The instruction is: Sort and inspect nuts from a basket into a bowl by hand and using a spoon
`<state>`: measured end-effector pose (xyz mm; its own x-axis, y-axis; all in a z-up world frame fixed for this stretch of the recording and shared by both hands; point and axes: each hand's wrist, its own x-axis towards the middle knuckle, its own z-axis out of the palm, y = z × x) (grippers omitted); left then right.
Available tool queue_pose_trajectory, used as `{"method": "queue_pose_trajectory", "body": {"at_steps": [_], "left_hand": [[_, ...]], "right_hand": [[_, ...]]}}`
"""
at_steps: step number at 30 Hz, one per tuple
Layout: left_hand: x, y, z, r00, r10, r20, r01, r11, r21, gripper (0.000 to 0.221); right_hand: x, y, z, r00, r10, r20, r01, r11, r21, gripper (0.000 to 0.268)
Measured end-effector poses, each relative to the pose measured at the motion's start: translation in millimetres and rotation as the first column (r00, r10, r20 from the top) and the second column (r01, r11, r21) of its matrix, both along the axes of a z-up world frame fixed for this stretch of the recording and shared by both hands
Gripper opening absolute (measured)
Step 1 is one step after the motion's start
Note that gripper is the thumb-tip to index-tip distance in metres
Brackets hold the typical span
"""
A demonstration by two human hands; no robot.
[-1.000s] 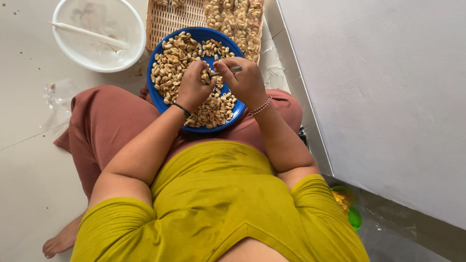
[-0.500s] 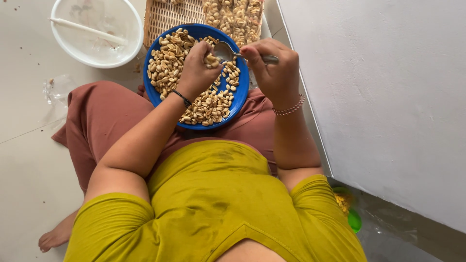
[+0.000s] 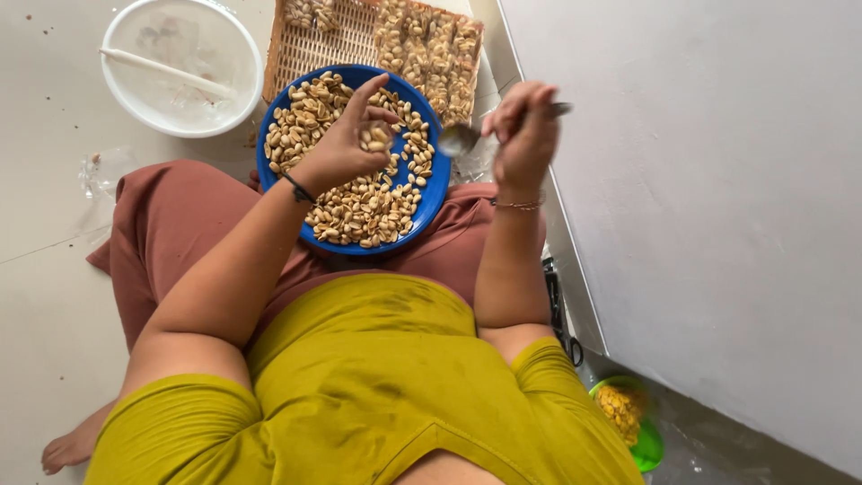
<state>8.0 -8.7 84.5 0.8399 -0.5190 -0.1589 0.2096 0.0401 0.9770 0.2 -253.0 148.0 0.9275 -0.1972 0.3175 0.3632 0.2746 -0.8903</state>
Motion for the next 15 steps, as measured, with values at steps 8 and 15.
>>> {"method": "queue_pose_trajectory", "body": {"at_steps": [8,15], "left_hand": [[15.9,0.8,9.3,0.954,-0.298,-0.025,0.290,0.943,-0.161,0.125],[18.4,-8.9,-9.4,0.965,-0.198,-0.171,0.166,0.968,-0.186,0.123]], "right_hand": [[-1.6,28.2,-74.2,0.744,0.589,-0.314,-0.644,0.757,-0.107,0.043],[4.0,31.9,-83.1,0.760,0.558,-0.335,-0.609,0.791,-0.064,0.010]]}}
